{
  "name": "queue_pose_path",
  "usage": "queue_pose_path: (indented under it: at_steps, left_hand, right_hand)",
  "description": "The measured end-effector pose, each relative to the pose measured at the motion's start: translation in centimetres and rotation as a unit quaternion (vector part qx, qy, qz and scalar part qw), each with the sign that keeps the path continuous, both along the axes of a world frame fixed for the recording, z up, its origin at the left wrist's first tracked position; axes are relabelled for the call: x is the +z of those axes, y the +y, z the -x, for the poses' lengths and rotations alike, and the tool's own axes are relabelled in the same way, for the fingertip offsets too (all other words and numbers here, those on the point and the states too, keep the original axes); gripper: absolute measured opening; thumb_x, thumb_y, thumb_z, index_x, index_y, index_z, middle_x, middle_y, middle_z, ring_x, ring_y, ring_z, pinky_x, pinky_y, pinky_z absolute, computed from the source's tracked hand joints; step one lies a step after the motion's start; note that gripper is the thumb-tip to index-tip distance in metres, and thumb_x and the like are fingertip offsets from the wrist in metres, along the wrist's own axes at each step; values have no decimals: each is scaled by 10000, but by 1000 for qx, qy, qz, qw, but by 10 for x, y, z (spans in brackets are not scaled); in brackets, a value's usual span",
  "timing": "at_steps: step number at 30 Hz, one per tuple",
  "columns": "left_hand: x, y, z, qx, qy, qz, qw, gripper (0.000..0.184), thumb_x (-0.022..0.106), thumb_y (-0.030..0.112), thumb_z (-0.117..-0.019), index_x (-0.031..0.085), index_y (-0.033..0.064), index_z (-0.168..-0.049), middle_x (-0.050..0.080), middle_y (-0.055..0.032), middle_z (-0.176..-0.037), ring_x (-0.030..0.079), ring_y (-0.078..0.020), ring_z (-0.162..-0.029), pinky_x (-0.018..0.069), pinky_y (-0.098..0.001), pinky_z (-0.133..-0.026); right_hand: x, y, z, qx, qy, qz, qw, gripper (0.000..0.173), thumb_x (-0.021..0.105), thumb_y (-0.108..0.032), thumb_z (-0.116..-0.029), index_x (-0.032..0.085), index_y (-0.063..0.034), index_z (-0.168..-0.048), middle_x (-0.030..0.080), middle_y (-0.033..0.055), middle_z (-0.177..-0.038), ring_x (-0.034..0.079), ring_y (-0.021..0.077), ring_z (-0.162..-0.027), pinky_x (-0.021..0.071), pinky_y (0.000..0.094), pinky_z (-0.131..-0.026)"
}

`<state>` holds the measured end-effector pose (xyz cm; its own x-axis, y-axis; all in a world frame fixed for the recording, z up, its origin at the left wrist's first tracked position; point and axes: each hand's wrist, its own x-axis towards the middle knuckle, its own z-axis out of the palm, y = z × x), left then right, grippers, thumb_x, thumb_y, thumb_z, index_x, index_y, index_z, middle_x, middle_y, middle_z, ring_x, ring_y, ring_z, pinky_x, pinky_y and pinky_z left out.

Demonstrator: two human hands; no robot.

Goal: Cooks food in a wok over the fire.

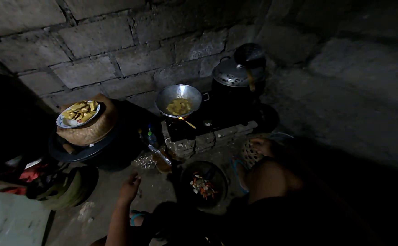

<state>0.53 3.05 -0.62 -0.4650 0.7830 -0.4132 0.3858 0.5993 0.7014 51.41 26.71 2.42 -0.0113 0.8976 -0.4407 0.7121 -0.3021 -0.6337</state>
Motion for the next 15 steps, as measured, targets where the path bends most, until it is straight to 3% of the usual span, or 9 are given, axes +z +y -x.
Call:
queue_pose_path:
  at_steps: [12,15]
  left_hand:
    - [-1,1,0,2,-3,3,1000,464,512,275,-1089,475,62,-1499,584,-198,-1417,596,-325,-1261,455,-509,-1066]
    - [-2,0,-2,8,-13,-15,1000,458,518,248,-1085,476,46,-1494,573,-225,-1413,591,-346,-1257,460,-516,-1061]
  right_hand:
    - [-16,10,-11,14,-3,-20,1000,402,541,-232,-1089,556,-9,-1424,598,264,-1382,629,394,-1217,485,541,-1046]
    - [-2,6,-8,25,-25,-27,999,434,529,-274,-1093,540,-40,-1458,584,244,-1419,605,385,-1273,465,543,-1089]
